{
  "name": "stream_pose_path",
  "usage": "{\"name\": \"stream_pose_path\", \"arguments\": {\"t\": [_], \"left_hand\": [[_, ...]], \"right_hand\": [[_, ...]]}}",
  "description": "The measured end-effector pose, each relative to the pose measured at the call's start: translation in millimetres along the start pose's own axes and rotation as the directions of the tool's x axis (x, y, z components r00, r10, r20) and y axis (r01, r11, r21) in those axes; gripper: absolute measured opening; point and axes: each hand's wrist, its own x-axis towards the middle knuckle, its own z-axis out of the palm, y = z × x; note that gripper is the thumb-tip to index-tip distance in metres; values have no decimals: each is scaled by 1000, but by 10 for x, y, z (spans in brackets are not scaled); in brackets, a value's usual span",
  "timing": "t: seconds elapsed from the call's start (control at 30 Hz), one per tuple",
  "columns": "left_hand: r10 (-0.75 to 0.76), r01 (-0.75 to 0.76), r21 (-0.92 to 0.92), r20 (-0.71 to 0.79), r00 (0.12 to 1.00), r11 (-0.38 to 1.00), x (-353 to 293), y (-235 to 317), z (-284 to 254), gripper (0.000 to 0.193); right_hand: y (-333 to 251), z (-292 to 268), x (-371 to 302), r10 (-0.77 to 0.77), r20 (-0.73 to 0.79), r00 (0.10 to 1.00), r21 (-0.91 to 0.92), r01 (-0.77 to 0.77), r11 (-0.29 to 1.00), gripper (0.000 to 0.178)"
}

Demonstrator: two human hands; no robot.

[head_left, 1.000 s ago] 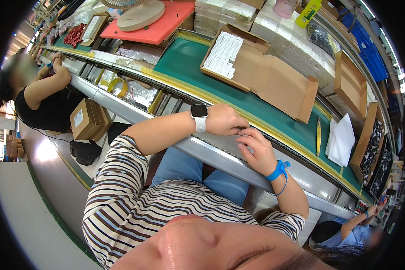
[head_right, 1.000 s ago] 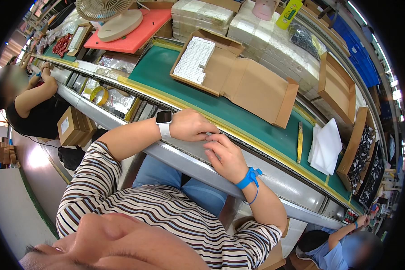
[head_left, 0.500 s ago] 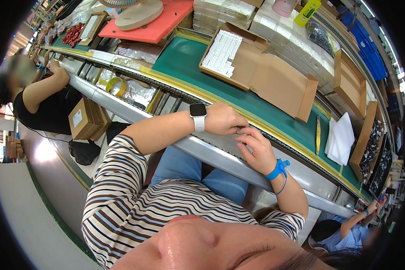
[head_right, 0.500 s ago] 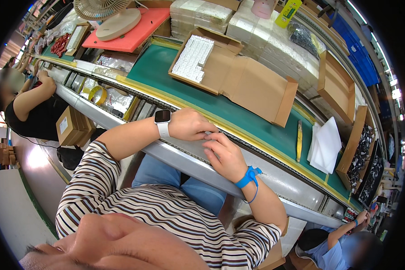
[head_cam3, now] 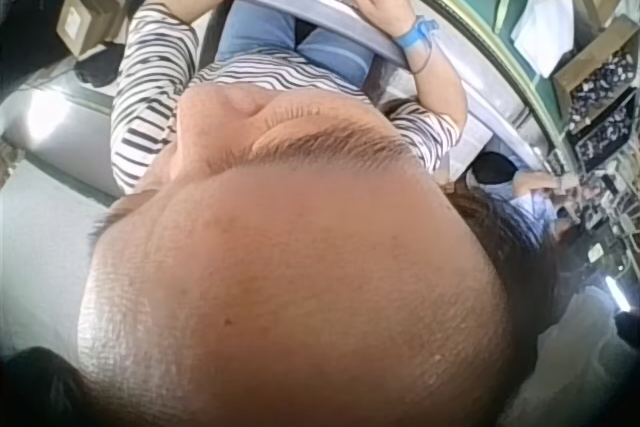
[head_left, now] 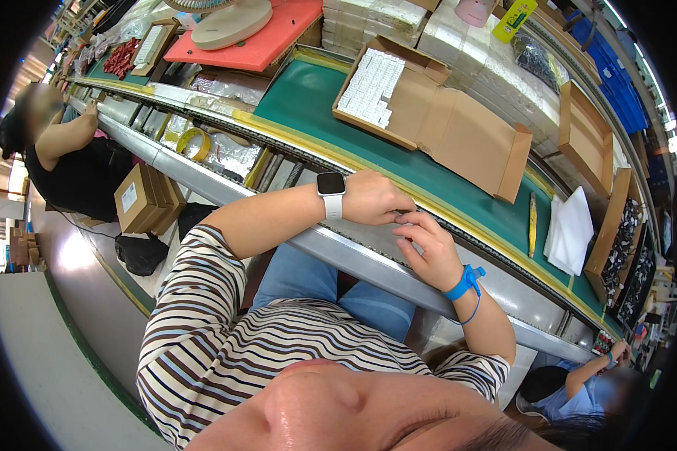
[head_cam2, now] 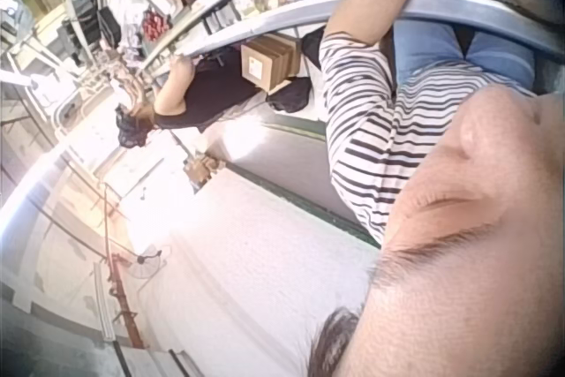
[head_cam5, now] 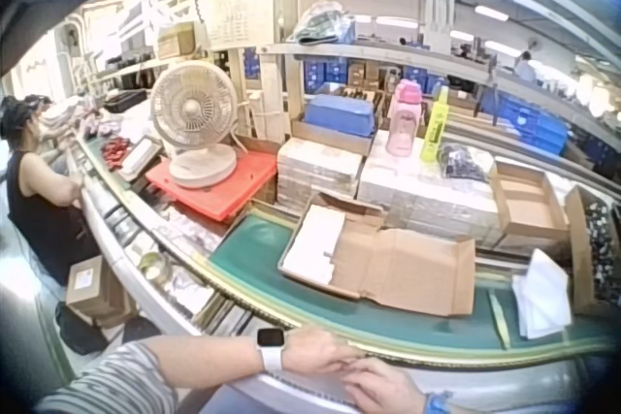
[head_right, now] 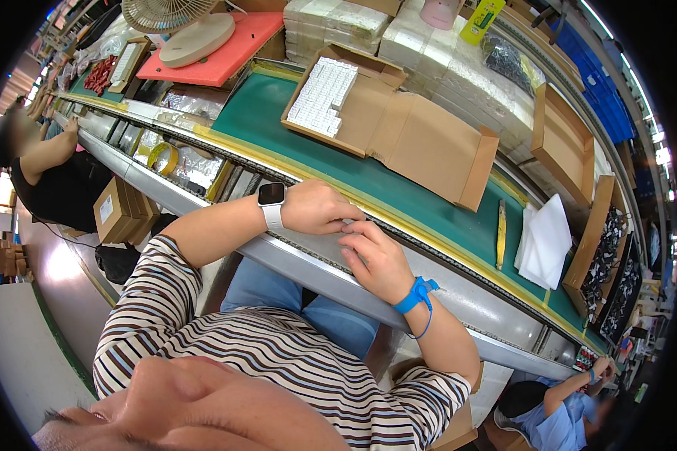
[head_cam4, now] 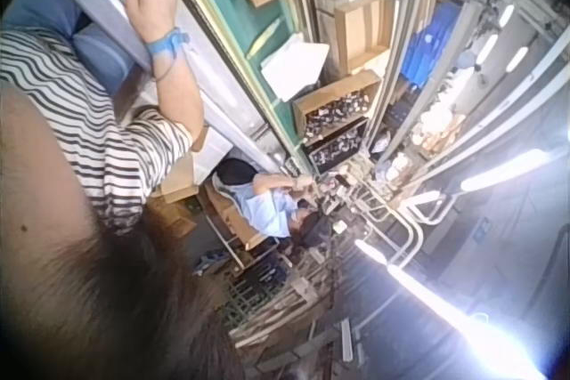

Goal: Manually assemble components onto a printed circuit board on an assembly line.

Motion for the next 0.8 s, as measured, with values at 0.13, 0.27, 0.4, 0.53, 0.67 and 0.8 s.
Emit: {"name": "stream_pose_path", "arguments": {"t": [0.13,0.27,0.4,0.53,0.67,0.8], "left_hand": [[-5,5,6,1,1000,1000,2,13,-6,13],[-13,13,6,3,1000,1000,0,23,-14,13],[-20,19,16,19,1000,1000,-6,11,-3,14],[-21,21,8,1,1000,1000,-8,2,-4,15],[-31,31,16,19,999,999,5,-3,-26,15],[-9,9,6,5,1000,1000,13,-13,-32,15]], "right_hand": [[0,-1,-2,-3,1,1000,-2,3,1000,15],[-4,0,-1,-2,1,1000,-4,2,1000,15],[-15,-2,2,0,1,1000,-4,0,1000,15],[0,2,8,3,3,1000,-7,-3,1000,15],[5,-5,25,-2,2,1000,-5,2,1000,16],[23,-9,26,-18,0,1000,-8,18,1000,17]]}}
